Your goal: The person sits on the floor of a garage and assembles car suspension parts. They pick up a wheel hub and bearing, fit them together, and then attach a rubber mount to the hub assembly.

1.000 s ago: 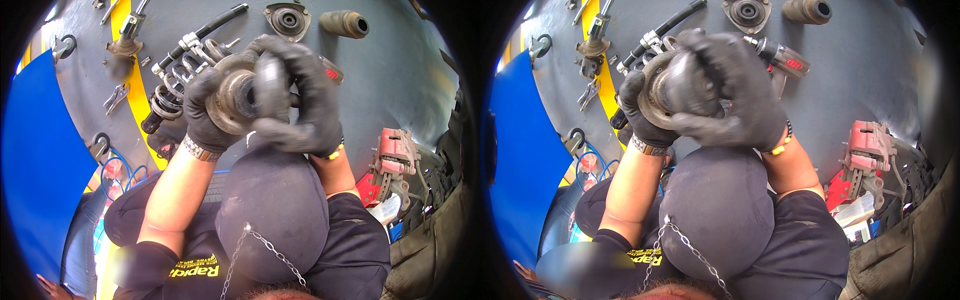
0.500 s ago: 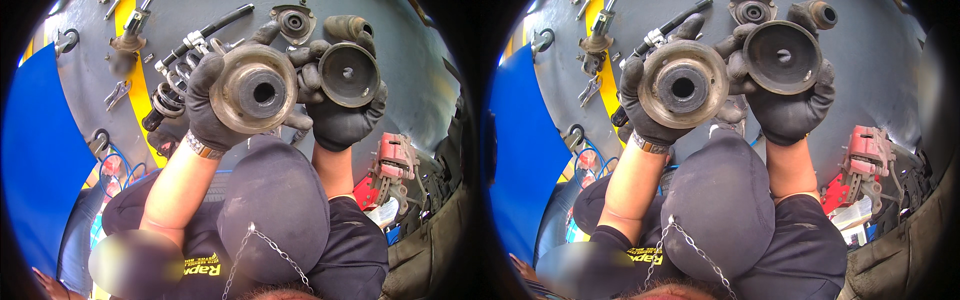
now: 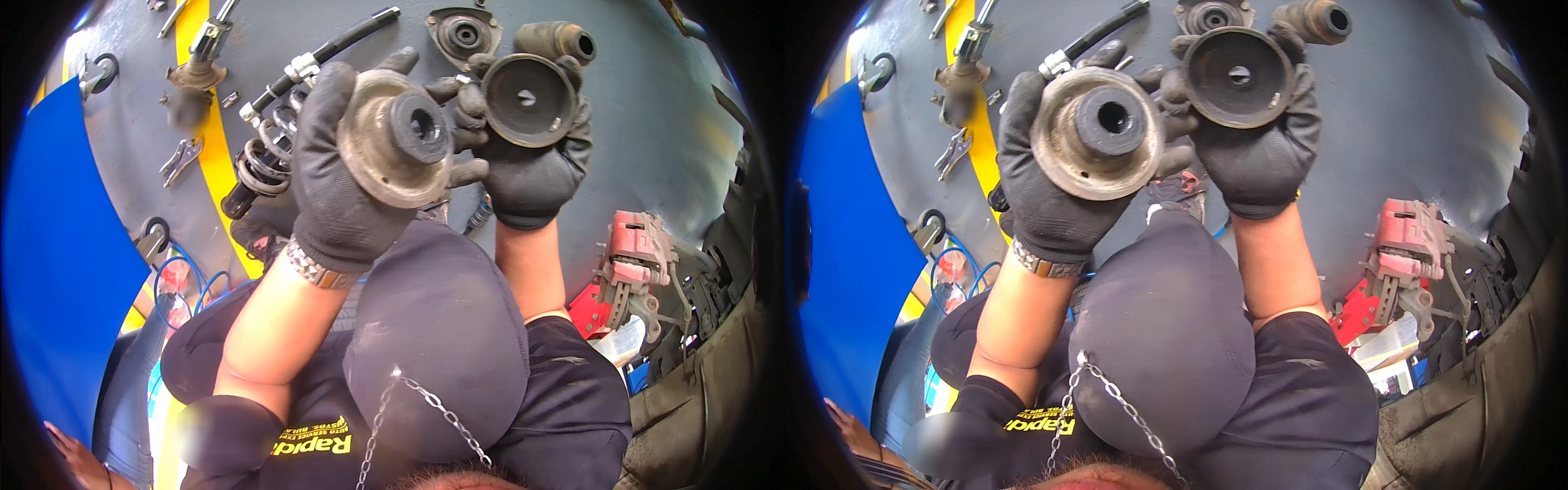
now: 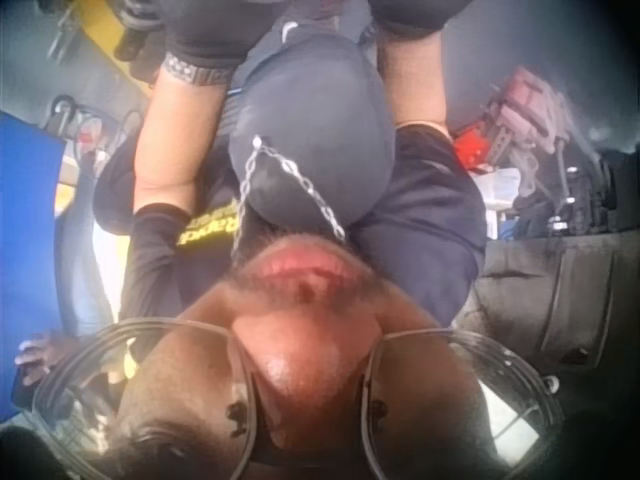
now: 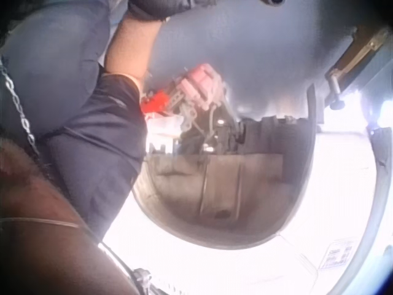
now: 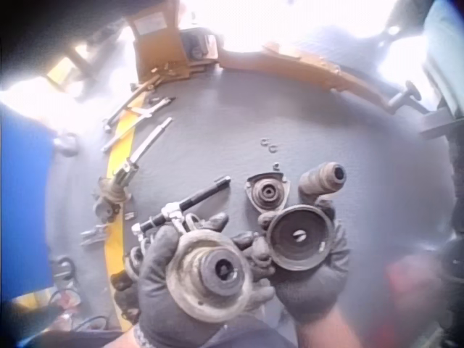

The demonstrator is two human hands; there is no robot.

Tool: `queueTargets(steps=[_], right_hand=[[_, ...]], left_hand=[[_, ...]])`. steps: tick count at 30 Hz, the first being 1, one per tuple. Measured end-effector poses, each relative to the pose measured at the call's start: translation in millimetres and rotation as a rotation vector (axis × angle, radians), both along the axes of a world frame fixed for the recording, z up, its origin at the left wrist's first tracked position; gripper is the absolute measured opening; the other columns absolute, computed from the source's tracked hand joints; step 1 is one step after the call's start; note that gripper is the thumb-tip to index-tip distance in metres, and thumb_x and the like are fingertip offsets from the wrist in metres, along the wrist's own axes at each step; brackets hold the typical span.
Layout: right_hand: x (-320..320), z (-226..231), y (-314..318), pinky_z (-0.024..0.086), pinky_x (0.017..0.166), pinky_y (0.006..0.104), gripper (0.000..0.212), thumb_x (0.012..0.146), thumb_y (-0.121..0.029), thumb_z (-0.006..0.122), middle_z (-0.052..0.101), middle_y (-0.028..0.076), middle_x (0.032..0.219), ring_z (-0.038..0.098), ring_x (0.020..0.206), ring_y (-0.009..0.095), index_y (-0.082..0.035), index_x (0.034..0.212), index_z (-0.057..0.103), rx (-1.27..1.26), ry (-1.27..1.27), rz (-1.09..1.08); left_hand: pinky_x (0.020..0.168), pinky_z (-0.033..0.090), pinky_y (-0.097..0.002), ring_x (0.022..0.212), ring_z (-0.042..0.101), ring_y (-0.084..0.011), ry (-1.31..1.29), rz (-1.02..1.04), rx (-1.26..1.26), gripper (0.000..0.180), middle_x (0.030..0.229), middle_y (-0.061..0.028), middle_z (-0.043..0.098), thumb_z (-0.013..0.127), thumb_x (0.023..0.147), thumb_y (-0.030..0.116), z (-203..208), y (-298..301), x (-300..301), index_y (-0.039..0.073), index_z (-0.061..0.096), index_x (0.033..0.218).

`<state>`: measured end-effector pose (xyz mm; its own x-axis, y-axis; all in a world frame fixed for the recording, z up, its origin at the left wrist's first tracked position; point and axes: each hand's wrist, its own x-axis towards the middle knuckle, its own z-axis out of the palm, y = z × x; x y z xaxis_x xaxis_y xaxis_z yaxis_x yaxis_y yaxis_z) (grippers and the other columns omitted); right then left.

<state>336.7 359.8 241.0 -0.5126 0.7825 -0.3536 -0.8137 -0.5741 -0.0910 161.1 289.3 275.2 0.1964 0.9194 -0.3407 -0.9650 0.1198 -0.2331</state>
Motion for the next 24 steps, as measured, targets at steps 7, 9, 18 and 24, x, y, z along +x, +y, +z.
queueTargets(steps=[7,9,18,24], right_hand=[[-9,9,3,0.052,0.077,0.0467,0.065,0.105,-0.054,0.041,0.06,0.026,0.133,0.058,0.099,0.037,-0.003,0.143,0.053,-0.054,-0.105,-0.009],[-9,10,4,0.052,0.076,0.0479,0.065,0.105,-0.054,0.041,0.06,0.026,0.132,0.058,0.099,0.037,-0.002,0.142,0.053,-0.091,-0.14,0.007],[13,-2,18,0.055,0.094,0.0458,0.053,0.098,-0.036,0.063,0.061,0.023,0.134,0.064,0.114,0.037,-0.003,0.139,0.059,0.84,-0.692,0.356],[-4,14,12,0.051,0.1,0.0393,0.076,0.073,-0.033,0.093,0.066,0.015,0.126,0.065,0.116,0.027,-0.001,0.134,0.062,1.366,-1.086,0.543]], left_hand=[[0.111,0.035,-0.0744,0.136,0.046,-0.0575,0.372,-0.14,-0.283,0.08,0.154,-0.031,0.043,0.035,0.104,0.063,25,6,-2,0.002,0.038,0.155],[0.111,0.035,-0.0742,0.136,0.047,-0.0556,0.383,-0.142,-0.264,0.08,0.153,-0.0306,0.044,0.035,0.104,0.063,25,6,-3,0.002,0.038,0.155],[0.096,0.06,-0.0475,0.117,0.066,-0.0322,0.687,-0.173,-0.249,0.054,0.139,-0.0185,0.056,0.053,0.109,0.027,22,-10,-3,0.006,0.035,0.154],[0.118,0.039,-0.0489,0.139,0.05,-0.0421,2.136,-0.265,0.326,0.063,0.152,-0.0267,0.046,0.065,0.096,0.007,-6,-28,-12,0.005,0.04,0.154]])
